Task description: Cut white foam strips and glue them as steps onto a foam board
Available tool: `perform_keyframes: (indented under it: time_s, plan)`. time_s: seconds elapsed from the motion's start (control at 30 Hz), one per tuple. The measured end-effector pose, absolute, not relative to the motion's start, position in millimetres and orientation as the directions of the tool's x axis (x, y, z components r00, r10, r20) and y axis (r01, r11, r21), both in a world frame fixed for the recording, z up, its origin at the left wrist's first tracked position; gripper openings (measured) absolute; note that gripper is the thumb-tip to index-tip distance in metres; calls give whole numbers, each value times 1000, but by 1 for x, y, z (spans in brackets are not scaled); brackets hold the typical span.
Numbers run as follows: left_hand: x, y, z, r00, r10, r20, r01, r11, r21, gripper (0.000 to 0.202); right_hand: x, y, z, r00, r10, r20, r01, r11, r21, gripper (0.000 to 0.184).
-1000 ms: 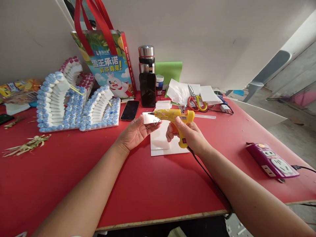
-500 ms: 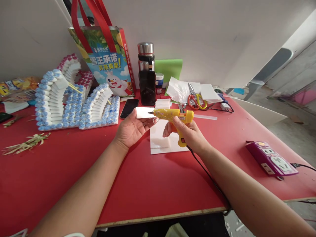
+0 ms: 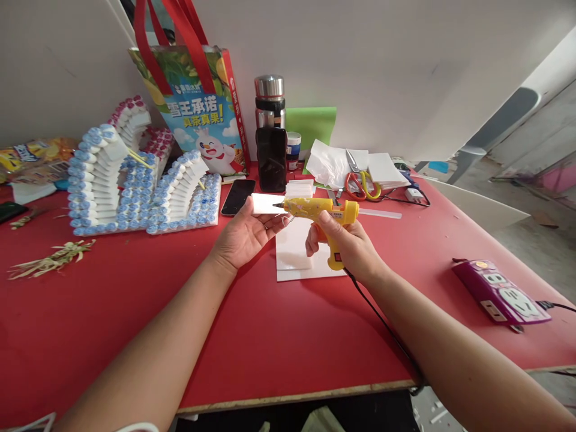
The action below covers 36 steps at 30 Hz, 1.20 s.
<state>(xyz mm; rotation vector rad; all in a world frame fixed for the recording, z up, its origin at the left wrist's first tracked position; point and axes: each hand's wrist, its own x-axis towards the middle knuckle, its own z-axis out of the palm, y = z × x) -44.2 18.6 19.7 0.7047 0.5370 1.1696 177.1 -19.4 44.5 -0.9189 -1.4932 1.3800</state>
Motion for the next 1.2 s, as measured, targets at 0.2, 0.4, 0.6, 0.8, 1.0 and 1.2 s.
perform_keyframes:
  time_s: [0.2,0.4,0.6,0.8,1.0,1.2]
  plan:
    - [-44,18,20,297,955,-20,-622,209,755,43,171,-26,48,-349,921,175,-77,158,-984,43]
    - [-43,19,15,319,948,-17,-621,222,751,43,169,-25,48,-383,908,172,-63,160,-985,40]
    - [-42,19,16,335,942,0,-618,219,755,45,167,-25,45,-385,908,168,-102,139,-985,42]
    - [-40,17,19,330,944,-16,-614,227,756,51,167,-25,45,-402,899,172,-102,143,-984,42]
    - [-41,19,16,348,937,6,-616,224,755,51,167,-26,48,-397,904,159,-59,147,-987,43]
    - [-41,19,16,321,946,-34,-632,241,737,50,167,-25,46,-385,909,160,-67,145,-987,41]
